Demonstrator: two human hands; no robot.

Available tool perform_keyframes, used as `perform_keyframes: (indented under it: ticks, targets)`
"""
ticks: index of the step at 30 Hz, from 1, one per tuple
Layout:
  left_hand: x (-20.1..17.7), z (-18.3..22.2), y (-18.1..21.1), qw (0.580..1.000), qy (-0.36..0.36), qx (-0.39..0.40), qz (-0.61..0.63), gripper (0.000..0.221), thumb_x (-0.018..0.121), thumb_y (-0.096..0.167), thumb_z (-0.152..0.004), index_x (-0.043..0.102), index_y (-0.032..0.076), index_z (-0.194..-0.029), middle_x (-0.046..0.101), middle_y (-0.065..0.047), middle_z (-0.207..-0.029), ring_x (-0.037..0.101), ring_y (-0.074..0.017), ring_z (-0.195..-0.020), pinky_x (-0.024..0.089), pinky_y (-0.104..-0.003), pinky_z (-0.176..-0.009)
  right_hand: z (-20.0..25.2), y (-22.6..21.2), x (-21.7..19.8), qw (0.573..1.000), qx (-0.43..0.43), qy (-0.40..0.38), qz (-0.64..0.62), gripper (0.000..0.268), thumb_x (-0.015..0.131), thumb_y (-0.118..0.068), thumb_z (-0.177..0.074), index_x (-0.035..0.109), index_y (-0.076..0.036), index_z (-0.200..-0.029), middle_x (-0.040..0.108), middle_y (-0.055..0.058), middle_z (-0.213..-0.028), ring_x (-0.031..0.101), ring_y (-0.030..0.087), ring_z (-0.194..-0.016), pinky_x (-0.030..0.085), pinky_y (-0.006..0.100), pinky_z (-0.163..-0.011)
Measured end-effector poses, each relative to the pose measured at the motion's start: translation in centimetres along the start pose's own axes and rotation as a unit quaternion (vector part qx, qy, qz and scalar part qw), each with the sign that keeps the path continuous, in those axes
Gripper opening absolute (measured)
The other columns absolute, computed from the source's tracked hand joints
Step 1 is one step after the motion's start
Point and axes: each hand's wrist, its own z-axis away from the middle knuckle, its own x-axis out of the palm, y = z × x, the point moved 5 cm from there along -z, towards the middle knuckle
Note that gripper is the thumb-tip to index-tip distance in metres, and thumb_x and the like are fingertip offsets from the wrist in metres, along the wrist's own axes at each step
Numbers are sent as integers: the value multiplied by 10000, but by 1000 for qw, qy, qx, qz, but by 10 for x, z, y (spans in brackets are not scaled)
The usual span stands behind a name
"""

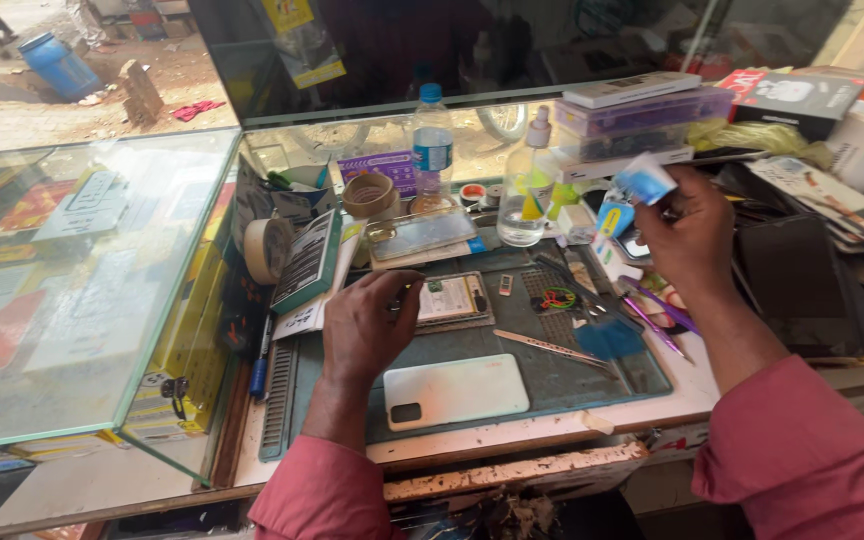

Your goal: The person uses a metal prying tool to remove a protective film from the back of a smartphone. They then pick up a tube of adhesive and apply it to the edges of the phone's back cover. The person handles the phone and tools on a cluttered workbench.

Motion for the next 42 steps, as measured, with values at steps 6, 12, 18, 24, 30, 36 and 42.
perform_keyframes:
  ticks: [6,12,18,24,30,36,42]
  targets:
    - [4,7,67,993,-90,23,68,534,814,437,-821,715,178,-1278,786,-46,-979,739,-190,-660,560,-335,-584,64,-63,10,958,192,-19,-214,412,645,-89,-981,487,-66,-1361,689,58,-980,664,142,-665,583,328,-546]
    - [8,79,131,961,-194,-69,182,436,720,306,-953,665,109,-1338,764,-118,-998,745,-266,-816,590,-418,-709,182,-103,31,922,277,-161,-218,565,696,-88,-885,484,-50,-1408,706,107,-1075,710,163,-884,646,333,-725]
    - [20,139,114,952,-262,-95,124,361,692,232,-975,692,185,-1333,733,-118,-962,762,-297,-791,599,-441,-699,268,-68,11,755,397,-258,-453,722,699,-322,-884,468,10,-1482,726,205,-1258,776,263,-1018,652,382,-780]
    - [59,177,106,915,-372,-106,116,463,708,348,-969,631,221,-1407,727,-136,-1097,755,-353,-846,609,-477,-731,309,-23,12,865,365,-238,-248,516,797,-16,-812,677,2,-1313,756,179,-1229,747,210,-1037,628,370,-851]
    - [46,189,89,908,-258,-99,314,493,822,356,-946,685,121,-1356,780,-146,-1134,798,-253,-1009,665,-369,-802,319,0,6,883,365,-206,-210,346,840,29,-789,649,14,-1077,719,163,-1008,771,240,-1038,613,427,-922]
    - [35,199,67,918,-221,-186,272,287,871,332,-871,807,118,-1051,833,-63,-959,841,-141,-822,683,-309,-657,354,22,13,768,499,-217,-337,432,807,16,-886,518,-17,-1206,704,223,-1134,813,388,-988,652,515,-886]
    - [25,190,79,982,-131,32,132,383,811,446,-905,694,89,-832,676,-53,-743,747,-181,-667,607,-338,-567,342,6,15,760,523,-275,-272,495,837,-19,-787,596,-71,-1216,771,185,-1111,749,209,-1042,609,352,-875]
